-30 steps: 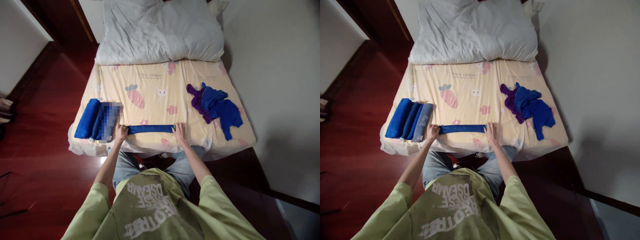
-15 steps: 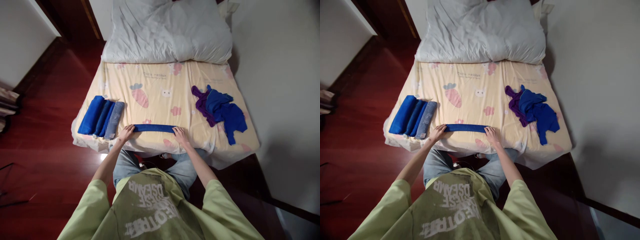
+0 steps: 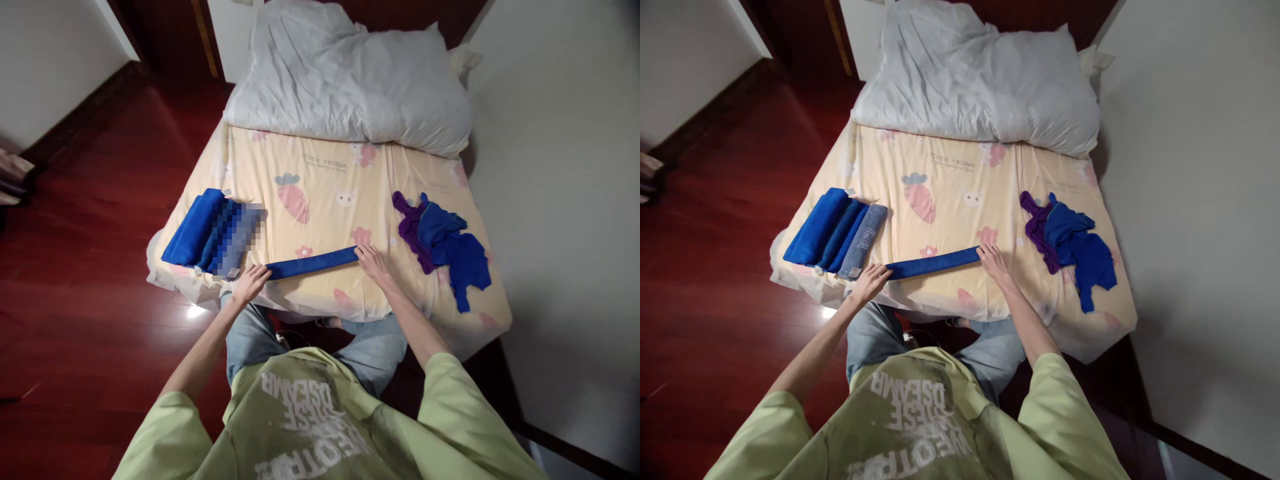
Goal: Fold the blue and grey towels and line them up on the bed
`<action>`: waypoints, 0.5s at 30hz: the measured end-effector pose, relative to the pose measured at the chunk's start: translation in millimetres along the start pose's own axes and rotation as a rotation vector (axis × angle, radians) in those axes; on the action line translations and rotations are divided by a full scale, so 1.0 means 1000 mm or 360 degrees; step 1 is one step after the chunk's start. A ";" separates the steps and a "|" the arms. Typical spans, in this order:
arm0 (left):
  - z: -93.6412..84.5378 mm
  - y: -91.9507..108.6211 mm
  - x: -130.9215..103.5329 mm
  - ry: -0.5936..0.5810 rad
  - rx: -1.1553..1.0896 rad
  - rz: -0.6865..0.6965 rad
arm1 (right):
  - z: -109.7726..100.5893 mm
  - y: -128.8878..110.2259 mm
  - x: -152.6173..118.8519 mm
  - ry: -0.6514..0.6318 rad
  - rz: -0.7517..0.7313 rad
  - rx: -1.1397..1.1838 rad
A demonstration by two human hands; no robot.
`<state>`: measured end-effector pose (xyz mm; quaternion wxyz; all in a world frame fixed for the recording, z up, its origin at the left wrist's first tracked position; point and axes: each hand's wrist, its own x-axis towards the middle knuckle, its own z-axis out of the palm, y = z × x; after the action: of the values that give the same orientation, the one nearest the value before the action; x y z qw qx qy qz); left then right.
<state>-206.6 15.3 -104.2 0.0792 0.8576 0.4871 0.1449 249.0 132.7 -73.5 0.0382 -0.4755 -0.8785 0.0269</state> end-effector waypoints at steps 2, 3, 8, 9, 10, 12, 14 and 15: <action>-0.004 0.003 -0.026 0.0117 0.0040 0.0011 | -0.015 -0.006 0.033 0.0005 -0.0120 -0.0079; -0.005 0.003 -0.038 0.0183 0.0048 0.0015 | -0.021 -0.010 0.053 -0.0001 -0.0190 -0.0121; -0.010 -0.011 -0.091 0.0535 0.0076 -0.0062 | -0.044 -0.056 0.170 0.0007 -0.0577 -0.0185; -0.011 -0.017 -0.099 0.0600 0.0090 -0.0090 | -0.044 -0.069 0.195 0.0027 -0.0656 -0.0173; -0.011 -0.023 -0.108 0.0658 0.0104 -0.0118 | -0.043 -0.082 0.220 0.0049 -0.0737 -0.0163; -0.012 -0.036 -0.123 0.0736 0.0121 -0.0190 | -0.038 -0.110 0.267 0.0096 -0.0895 -0.0160; -0.012 -0.048 -0.137 0.0776 0.0118 -0.0282 | -0.027 -0.138 0.309 0.0126 -0.1026 -0.0179; -0.012 -0.054 -0.143 0.0786 0.0116 -0.0328 | -0.021 -0.151 0.327 0.0132 -0.1074 -0.0194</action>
<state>-323.6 -80.0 -132.2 -0.0586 0.7444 0.5814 0.3231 -53.1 324.7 -26.5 0.0522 -0.1604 -0.9839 -0.0590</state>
